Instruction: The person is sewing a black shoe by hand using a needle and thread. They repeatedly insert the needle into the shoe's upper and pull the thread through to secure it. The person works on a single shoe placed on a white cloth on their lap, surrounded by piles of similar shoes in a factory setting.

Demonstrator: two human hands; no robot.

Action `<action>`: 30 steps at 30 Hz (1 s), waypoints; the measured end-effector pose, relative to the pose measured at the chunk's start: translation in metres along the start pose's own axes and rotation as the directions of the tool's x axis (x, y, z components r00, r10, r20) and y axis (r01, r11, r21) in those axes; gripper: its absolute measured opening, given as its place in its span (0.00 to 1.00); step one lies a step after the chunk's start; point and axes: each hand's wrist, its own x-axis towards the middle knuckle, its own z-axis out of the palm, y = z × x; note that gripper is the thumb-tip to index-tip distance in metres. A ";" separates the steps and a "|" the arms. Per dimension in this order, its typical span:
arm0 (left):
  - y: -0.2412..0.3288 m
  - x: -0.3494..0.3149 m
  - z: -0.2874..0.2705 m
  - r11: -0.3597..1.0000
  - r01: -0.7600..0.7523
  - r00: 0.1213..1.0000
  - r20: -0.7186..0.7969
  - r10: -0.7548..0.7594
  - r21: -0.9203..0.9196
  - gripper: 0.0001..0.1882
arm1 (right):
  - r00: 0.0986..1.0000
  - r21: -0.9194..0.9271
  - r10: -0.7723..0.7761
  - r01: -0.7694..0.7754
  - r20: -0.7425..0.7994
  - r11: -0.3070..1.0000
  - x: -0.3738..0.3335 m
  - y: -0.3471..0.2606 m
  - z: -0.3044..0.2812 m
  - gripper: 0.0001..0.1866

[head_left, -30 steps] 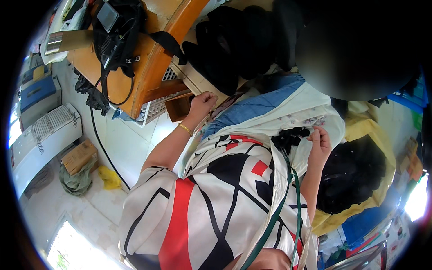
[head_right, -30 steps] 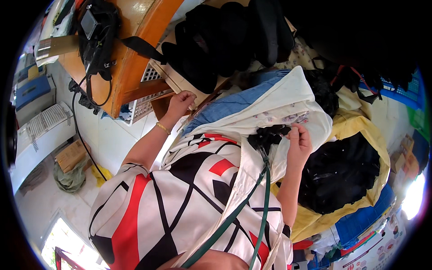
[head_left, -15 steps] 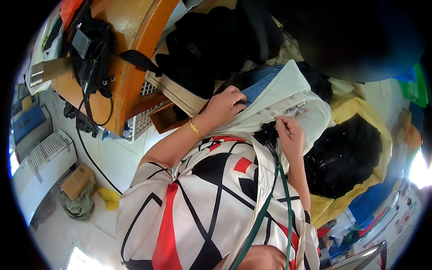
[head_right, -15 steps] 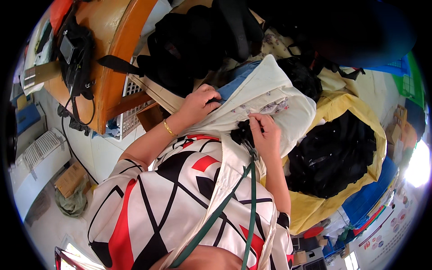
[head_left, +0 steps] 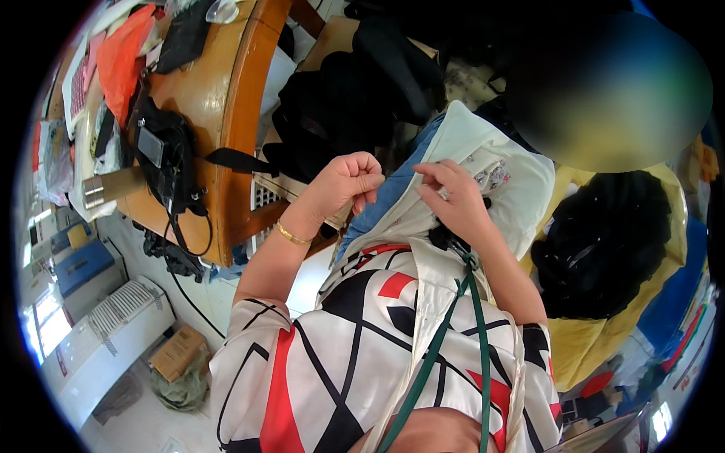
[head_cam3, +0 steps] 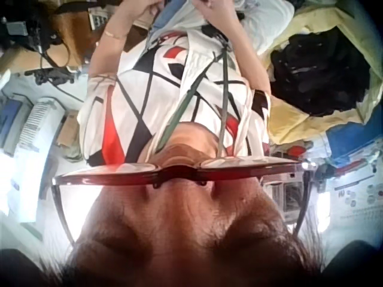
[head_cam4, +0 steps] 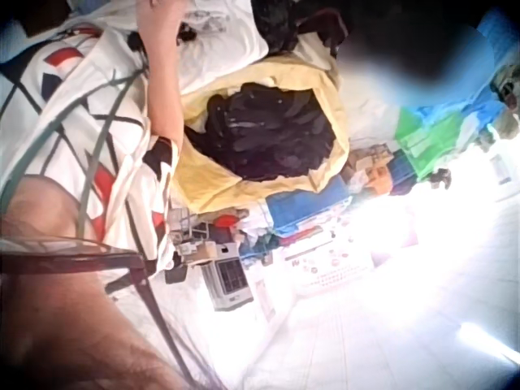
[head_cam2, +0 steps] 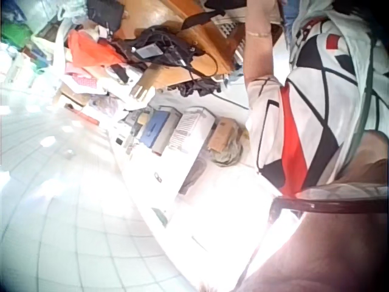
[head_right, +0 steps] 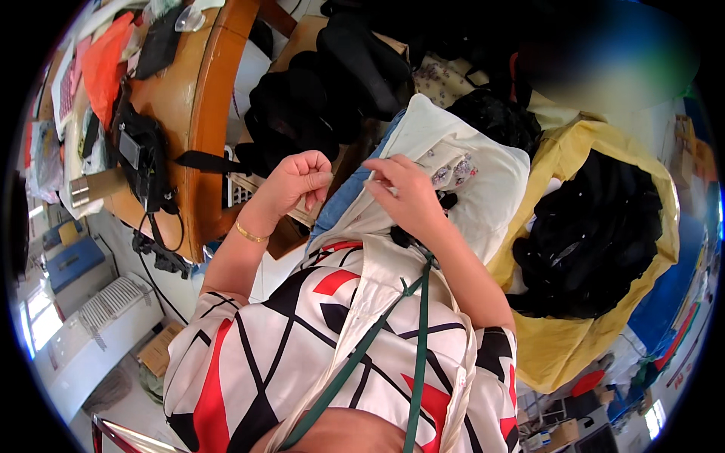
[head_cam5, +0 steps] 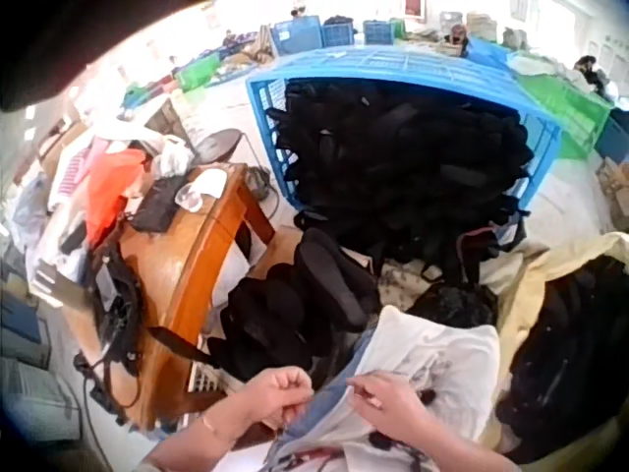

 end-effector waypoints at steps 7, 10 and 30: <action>0.053 -0.007 0.021 0.995 -0.081 0.996 0.053 0.078 0.061 0.06 | 0.985 0.217 0.035 -0.073 0.171 0.973 0.021 -0.012 0.004 0.10; 0.063 0.004 0.023 0.970 -0.182 0.983 0.005 0.183 0.160 0.05 | 0.925 0.552 0.274 -0.378 0.264 0.743 0.018 -0.021 -0.008 0.08; 0.009 0.035 0.082 0.876 0.082 0.997 0.051 -0.065 -0.475 0.09 | 0.886 0.624 0.462 -0.352 -0.017 0.698 0.020 -0.003 -0.022 0.12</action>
